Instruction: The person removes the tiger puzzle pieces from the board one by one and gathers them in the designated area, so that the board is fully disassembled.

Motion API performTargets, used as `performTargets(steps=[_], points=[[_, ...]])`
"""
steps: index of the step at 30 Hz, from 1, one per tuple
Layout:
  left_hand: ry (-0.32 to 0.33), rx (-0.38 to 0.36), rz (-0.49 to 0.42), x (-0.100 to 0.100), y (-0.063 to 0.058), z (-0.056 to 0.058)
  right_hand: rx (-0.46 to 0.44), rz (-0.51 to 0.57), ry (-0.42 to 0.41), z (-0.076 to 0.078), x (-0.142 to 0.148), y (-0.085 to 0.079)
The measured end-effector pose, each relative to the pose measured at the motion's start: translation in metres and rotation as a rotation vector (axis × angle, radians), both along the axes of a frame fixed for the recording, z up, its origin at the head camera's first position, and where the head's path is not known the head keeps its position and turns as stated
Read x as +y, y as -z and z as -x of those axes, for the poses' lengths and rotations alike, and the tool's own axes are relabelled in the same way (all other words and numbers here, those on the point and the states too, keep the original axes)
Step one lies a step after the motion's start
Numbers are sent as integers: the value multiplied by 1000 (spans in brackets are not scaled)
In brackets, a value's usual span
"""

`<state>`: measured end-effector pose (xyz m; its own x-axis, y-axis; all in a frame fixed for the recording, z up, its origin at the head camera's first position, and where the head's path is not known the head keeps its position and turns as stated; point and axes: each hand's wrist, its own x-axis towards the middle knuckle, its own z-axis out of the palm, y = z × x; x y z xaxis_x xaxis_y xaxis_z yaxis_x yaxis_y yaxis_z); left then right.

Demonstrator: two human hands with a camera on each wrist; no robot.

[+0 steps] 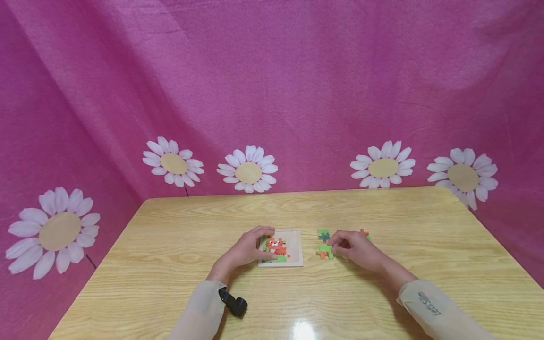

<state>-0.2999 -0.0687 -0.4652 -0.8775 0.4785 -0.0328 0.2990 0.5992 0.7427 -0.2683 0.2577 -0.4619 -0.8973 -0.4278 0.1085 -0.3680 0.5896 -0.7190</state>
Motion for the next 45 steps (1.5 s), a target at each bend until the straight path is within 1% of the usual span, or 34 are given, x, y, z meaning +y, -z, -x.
performTargets(steps=[3,10,14,21,29,32,39,45], points=[[1,5,4,0,0,0,-2,-1,-3,0,-1,0],[-1,7,8,0,0,-2,5,8,-44,2,1,2],[-2,7,8,0,0,-1,14,-16,-25,3,1,2],[-6,5,12,0,-2,0,-14,-16,1,5,-1,0],[0,8,10,0,-2,1,30,-44,11,6,-1,1],[-5,1,8,0,-2,1,41,-33,8,6,-2,2],[-1,2,10,0,-1,1,29,34,-3,3,-8,3],[-12,-5,14,0,1,0,36,47,-15,4,-19,2]])
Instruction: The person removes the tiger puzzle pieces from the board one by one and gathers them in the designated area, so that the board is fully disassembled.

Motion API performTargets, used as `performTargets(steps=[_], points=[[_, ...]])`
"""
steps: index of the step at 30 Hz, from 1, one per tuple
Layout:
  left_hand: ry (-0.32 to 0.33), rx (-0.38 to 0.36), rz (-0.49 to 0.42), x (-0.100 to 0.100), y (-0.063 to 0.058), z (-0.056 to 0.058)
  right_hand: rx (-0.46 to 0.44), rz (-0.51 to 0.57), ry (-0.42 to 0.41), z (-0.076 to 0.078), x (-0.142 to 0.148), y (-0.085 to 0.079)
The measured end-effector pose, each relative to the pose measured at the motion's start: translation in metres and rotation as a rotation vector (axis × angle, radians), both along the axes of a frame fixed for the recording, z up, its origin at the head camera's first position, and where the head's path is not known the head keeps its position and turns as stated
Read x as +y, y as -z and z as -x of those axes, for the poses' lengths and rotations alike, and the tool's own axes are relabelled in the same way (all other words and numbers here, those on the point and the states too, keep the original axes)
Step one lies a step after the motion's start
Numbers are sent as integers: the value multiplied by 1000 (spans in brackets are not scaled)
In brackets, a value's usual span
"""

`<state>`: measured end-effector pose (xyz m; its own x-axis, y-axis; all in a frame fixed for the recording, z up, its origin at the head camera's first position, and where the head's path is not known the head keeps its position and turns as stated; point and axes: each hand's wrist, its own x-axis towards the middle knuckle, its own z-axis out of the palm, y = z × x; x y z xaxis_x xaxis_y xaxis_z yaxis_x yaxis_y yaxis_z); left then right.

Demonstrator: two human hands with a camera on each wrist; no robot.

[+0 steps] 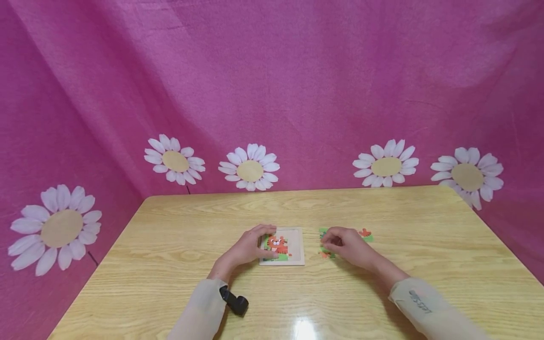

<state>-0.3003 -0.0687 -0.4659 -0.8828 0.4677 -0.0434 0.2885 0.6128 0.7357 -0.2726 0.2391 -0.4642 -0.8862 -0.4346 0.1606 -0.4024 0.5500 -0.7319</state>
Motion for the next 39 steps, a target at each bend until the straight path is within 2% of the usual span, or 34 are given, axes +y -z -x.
performTargets(steps=[5,14,23,39], points=[[-6,-11,-3,0,1,-1,1,8,-22,4,-14,1],[22,23,-11,-1,0,-1,-8,12,-46,11,-42,0],[7,7,-22,0,4,1,66,-19,-86,19,-66,0],[9,20,-13,-1,1,1,47,-153,-118,35,-93,-3]])
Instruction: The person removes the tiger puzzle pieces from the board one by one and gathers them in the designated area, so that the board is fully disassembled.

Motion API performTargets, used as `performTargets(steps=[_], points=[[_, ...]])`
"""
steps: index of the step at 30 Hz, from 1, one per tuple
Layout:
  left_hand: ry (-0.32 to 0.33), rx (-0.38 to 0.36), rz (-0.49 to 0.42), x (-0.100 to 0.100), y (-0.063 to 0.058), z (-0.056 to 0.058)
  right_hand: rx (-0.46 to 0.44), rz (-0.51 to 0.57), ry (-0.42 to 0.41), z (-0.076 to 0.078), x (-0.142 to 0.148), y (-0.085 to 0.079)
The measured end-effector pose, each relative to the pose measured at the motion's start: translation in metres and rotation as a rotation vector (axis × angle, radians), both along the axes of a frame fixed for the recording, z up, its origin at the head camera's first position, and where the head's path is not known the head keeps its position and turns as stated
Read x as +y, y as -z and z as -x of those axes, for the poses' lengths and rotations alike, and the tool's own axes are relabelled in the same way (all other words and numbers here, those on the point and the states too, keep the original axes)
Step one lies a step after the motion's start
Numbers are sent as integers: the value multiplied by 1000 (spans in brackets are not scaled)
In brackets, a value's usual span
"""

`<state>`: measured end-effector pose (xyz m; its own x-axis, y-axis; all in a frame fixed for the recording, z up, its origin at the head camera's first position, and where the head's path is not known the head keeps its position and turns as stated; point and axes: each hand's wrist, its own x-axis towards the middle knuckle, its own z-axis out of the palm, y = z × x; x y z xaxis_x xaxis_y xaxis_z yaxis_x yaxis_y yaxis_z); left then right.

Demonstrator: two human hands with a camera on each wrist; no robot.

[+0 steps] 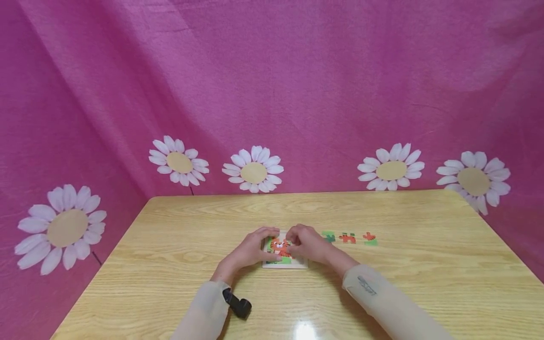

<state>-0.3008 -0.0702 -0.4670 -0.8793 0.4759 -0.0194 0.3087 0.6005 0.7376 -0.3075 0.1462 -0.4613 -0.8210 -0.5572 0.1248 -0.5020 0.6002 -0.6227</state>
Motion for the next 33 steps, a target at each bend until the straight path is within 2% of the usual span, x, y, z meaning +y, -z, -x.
performTargets(steps=[9,15,18,24,30,33], points=[[-14,-9,-23,0,-2,0,-108,-13,-43,8,-5,-7],[-7,-3,-17,1,0,1,-148,-20,-34,7,-6,-9],[-5,-3,-12,1,1,1,-129,-16,-30,4,-7,-8],[-5,-7,-4,1,2,0,46,-54,-75,-3,-12,-4],[2,3,3,2,2,1,-14,-61,-13,0,-12,-6],[-7,-6,0,2,1,1,-25,-67,-43,2,-11,-8]])
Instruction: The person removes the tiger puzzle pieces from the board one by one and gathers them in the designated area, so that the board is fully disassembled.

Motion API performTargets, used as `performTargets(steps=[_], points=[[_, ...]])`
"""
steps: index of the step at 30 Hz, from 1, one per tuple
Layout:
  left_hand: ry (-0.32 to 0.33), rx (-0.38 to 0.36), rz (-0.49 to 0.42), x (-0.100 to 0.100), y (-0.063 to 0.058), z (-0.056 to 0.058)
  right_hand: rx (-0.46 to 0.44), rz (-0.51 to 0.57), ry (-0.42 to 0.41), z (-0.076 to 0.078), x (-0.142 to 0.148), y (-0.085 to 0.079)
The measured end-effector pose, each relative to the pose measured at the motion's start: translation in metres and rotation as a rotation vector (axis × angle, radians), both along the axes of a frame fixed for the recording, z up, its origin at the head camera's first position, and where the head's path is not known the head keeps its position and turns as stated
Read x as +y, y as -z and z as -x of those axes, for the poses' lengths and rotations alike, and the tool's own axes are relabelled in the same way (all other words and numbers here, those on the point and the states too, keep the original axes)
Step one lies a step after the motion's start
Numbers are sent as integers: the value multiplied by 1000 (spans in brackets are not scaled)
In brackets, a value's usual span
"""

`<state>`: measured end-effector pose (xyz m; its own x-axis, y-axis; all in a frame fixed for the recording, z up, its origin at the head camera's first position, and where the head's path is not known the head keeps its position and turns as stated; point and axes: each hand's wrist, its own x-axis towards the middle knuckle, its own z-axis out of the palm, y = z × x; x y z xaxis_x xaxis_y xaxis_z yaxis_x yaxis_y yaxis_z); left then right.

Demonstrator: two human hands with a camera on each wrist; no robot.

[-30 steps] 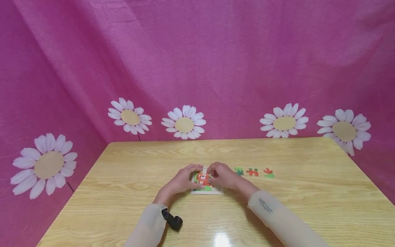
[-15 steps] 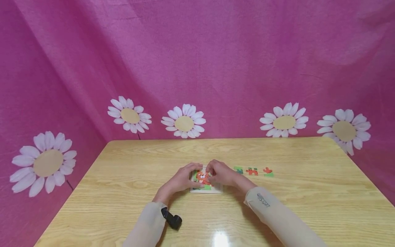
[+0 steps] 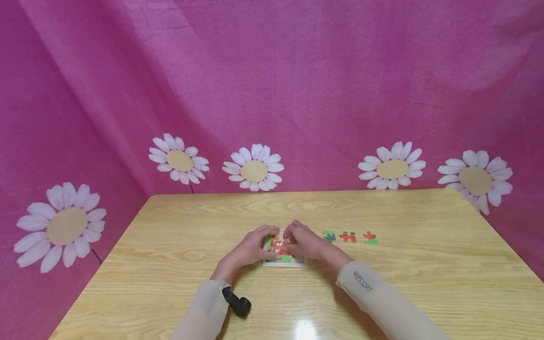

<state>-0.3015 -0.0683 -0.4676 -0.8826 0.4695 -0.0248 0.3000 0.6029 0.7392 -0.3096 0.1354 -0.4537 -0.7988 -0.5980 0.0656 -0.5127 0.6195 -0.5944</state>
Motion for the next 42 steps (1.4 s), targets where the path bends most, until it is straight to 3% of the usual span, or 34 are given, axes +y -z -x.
performTargets(steps=[9,14,24,28,42], points=[[-19,-27,3,1,-2,0,-35,19,-12,2,2,0],[-14,-24,5,2,0,0,-52,21,25,1,2,1],[-17,-24,8,3,0,-1,95,65,44,-9,3,4],[-18,-12,3,2,-2,-1,109,94,52,-11,4,3],[-5,-11,-16,1,0,0,-4,187,85,-7,7,4]])
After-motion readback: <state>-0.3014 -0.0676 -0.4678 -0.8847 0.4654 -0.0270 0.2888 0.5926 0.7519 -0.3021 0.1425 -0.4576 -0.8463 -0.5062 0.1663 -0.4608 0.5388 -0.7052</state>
